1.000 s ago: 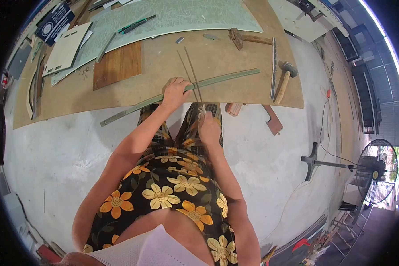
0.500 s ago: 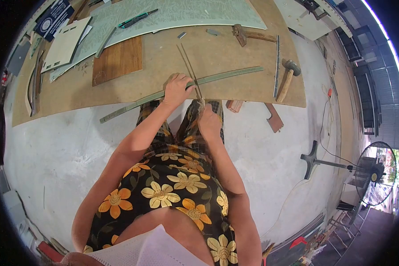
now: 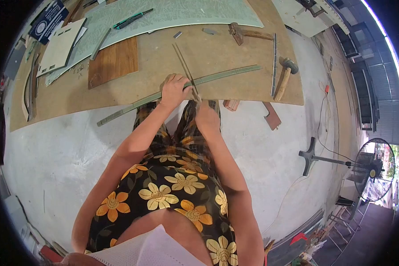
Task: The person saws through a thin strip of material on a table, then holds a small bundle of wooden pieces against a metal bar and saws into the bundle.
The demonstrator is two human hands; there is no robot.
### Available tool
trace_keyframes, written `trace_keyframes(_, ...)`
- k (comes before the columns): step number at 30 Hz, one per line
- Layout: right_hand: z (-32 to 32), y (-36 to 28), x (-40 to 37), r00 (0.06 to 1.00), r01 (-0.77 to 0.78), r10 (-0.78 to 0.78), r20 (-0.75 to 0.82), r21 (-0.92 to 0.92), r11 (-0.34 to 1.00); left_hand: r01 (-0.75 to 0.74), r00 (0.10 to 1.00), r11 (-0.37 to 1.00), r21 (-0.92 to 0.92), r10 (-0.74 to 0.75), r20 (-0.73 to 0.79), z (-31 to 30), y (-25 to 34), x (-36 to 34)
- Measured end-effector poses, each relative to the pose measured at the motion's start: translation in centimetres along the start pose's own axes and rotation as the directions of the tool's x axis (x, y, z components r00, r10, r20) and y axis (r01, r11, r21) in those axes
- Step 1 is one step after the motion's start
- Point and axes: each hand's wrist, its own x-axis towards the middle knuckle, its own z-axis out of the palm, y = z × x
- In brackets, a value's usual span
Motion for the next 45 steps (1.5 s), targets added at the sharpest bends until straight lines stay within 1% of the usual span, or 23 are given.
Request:
trace_keyframes(1,-0.5,0.0,-1.4,0.999,-0.029,0.030,0.021,-0.016,0.999,0.003,1.000,1.000,-0.001,-0.003,0.020,0.0,-0.1,0.0)
trace_keyframes(3,-1.0,0.2,-1.8,0.996,-0.063,0.065,0.053,-0.042,0.997,0.018,0.999,1.000,-0.006,-0.017,0.051,-0.1,-0.1,0.1)
trace_keyframes(5,-1.0,0.7,-2.3,0.992,-0.090,0.094,0.089,-0.051,0.995,0.007,0.999,1.000,-0.018,-0.006,0.043,-0.1,-0.1,0.1)
trace_keyframes(8,-1.0,-0.5,0.2,0.996,-0.031,0.032,0.077,-0.005,0.999,0.008,0.999,1.000,-0.025,-0.006,0.051,-0.1,-0.1,0.0)
trace_keyframes(11,0.5,-0.6,2.4,1.000,-0.004,0.004,0.017,0.000,1.000,-0.002,0.999,1.000,-0.012,0.002,0.042,-0.1,0.0,0.0)
trace_keyframes(14,0.2,0.1,0.2,0.999,-0.034,0.033,0.039,0.033,0.999,-0.007,0.999,1.000,0.005,0.006,0.045,0.0,-0.1,0.0)
trace_keyframes(16,0.3,0.9,-1.9,0.996,-0.065,0.064,0.056,0.007,0.998,-0.003,0.999,1.000,0.008,0.003,0.051,-0.1,-0.2,0.2)
trace_keyframes(18,0.1,1.1,-2.2,0.995,-0.073,0.073,0.073,-0.014,0.997,0.000,0.998,1.000,0.006,-0.001,0.059,0.0,-0.1,0.0)
trace_keyframes(20,-0.3,0.2,-0.8,0.995,-0.071,0.072,0.074,-0.008,0.997,-0.002,0.999,1.000,0.004,0.002,0.048,-0.1,0.0,-0.1)
trace_keyframes(23,0.6,-0.8,3.0,0.999,-0.007,0.008,0.038,-0.019,1.000,-0.003,0.999,1.000,0.003,0.003,0.042,0.0,0.0,0.0)
trace_keyframes(26,0.2,-0.6,1.6,1.000,0.005,-0.006,0.024,0.039,0.999,0.003,0.998,1.000,0.012,-0.003,0.066,0.1,-0.2,0.0)
trace_keyframes(29,0.0,1.2,-2.0,0.999,-0.026,0.026,0.043,-0.014,1.000,0.004,0.998,1.000,0.000,-0.004,0.061,0.2,-0.3,0.1)
trace_keyframes(32,-0.9,0.3,-1.8,0.992,-0.072,0.077,0.095,-0.057,0.996,0.014,0.999,1.000,-0.024,-0.013,0.031,0.3,-0.2,-0.1)
trace_keyframes(33,-0.6,0.0,-0.7,0.995,-0.051,0.054,0.088,-0.041,0.998,0.009,1.000,0.999,-0.031,-0.009,0.019,0.3,-0.2,0.0)
trace_keyframes(35,0.1,-0.3,1.9,0.997,0.002,-0.001,0.071,-0.012,1.000,0.021,0.999,1.000,-0.018,-0.020,0.047,0.3,-0.1,-0.1)
trace_keyframes(38,0.6,-0.1,2.0,0.999,0.026,-0.025,0.041,-0.029,0.999,0.022,0.998,1.000,-0.016,-0.021,0.062,0.1,-0.2,0.0)
trace_keyframes(41,0.0,0.8,-1.7,0.995,-0.057,0.060,0.076,-0.035,0.998,0.014,0.998,1.000,-0.006,-0.014,0.063,-0.3,-0.1,0.1)
trace_keyframes(44,1.3,2.2,-2.1,0.996,-0.074,0.077,0.054,-0.063,0.995,0.017,0.999,1.000,-0.006,-0.017,0.051,-0.5,0.2,0.1)
trace_keyframes(45,1.2,1.7,-1.7,0.997,-0.057,0.058,0.051,-0.023,0.998,0.009,0.999,1.000,-0.010,-0.008,0.050,-0.5,0.2,0.1)
